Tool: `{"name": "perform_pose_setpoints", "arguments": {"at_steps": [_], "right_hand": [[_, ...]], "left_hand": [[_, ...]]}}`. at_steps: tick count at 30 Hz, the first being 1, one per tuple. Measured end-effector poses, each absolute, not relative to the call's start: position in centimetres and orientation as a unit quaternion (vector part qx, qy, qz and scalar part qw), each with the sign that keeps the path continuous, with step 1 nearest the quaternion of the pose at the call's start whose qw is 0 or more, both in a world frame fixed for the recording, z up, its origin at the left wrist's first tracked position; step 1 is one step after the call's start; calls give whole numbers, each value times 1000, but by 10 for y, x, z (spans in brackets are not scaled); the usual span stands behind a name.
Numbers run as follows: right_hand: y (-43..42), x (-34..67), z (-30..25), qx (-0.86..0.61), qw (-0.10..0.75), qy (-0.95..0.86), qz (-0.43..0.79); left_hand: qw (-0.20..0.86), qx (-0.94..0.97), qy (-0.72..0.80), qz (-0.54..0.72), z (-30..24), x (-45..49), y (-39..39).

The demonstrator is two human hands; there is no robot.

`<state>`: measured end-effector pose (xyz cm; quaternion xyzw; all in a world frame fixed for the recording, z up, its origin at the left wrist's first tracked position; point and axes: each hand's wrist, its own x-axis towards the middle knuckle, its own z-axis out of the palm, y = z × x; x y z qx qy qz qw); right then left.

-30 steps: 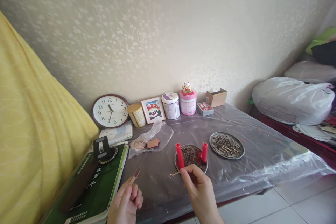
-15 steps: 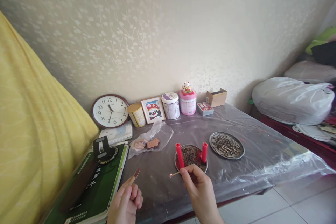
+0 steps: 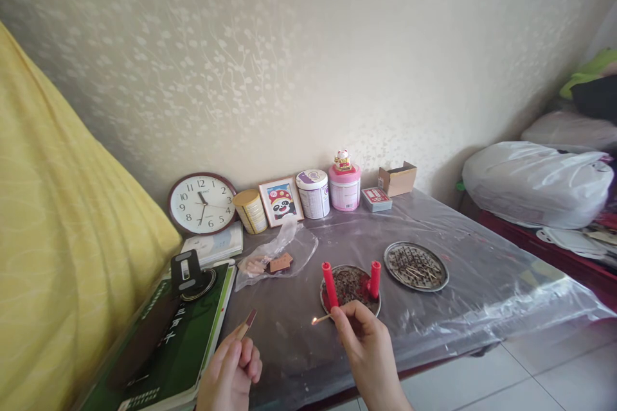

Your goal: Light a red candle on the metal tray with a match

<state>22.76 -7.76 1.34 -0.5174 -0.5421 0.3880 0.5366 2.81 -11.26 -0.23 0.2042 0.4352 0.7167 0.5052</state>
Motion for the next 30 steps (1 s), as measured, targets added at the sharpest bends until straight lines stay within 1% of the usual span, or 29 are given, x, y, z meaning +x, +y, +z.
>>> {"name": "perform_pose_setpoints", "arguments": {"at_steps": [17,23,30], "right_hand": [[-76,225,18,-517,560,-530,371],[-70,229,29,-515,573,-553,319],[-67,236,40,-498,586,-570,291]], "left_hand": [[501,209,444,712,-1,28,-112],[509,205,445,708,-6,22,-109],[505,198,445,712,-6,20,-107]]}}
